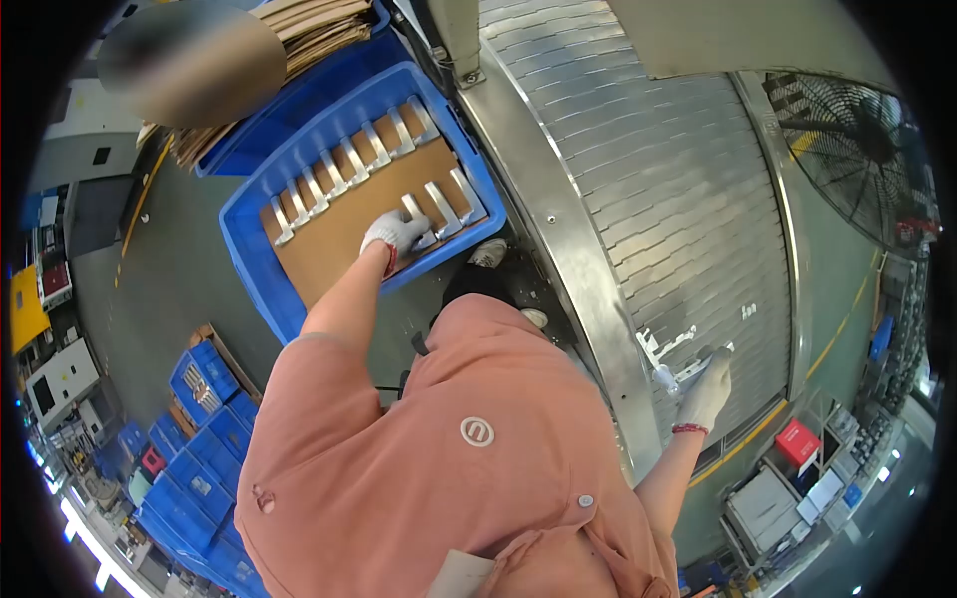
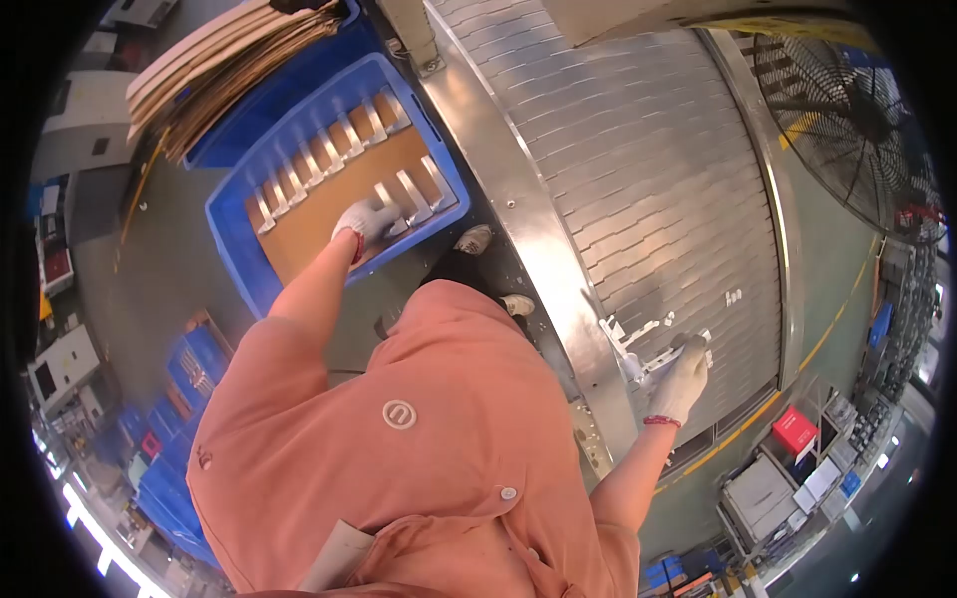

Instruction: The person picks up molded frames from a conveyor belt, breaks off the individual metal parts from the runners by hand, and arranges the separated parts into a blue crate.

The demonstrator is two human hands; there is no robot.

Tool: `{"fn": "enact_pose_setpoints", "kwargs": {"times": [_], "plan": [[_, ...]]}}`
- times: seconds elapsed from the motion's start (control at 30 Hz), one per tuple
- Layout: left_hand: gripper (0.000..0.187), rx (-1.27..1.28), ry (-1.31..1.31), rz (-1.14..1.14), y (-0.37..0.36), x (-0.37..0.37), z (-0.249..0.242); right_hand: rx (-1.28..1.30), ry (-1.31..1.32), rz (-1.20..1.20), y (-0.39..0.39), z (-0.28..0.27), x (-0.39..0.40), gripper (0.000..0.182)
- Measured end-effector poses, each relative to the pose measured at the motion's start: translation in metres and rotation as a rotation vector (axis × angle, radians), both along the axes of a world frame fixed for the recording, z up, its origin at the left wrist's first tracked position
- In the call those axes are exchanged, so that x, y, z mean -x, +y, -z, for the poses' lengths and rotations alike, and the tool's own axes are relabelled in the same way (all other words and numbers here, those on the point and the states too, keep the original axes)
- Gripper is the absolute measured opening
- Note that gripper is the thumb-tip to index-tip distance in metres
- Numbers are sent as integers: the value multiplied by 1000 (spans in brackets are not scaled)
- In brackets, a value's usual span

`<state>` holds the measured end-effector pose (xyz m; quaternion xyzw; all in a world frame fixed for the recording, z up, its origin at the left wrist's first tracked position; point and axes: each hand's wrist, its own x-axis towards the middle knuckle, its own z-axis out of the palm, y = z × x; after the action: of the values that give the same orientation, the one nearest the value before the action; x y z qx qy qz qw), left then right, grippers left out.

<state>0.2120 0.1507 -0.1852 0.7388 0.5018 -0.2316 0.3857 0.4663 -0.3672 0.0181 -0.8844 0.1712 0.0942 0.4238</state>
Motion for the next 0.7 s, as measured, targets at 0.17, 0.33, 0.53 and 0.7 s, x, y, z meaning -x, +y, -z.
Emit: {"fn": "enact_pose_setpoints", "kwargs": {"times": [0.17,0.33,0.53,0.7], "plan": [[64,52,-25,-26,-4,4,-8,-124,-26,87,-10,14,10,55],[61,-37,68,62,-5,-5,-16,-93,-35,110,-7,14,16,55],[55,-398,-92,-64,-9,-24,-64,-90,-79,120,-20,17,23,72],[41,-289,-705,9,-83,-114,-170,9,-178,8,-38,46,18,73]]}}
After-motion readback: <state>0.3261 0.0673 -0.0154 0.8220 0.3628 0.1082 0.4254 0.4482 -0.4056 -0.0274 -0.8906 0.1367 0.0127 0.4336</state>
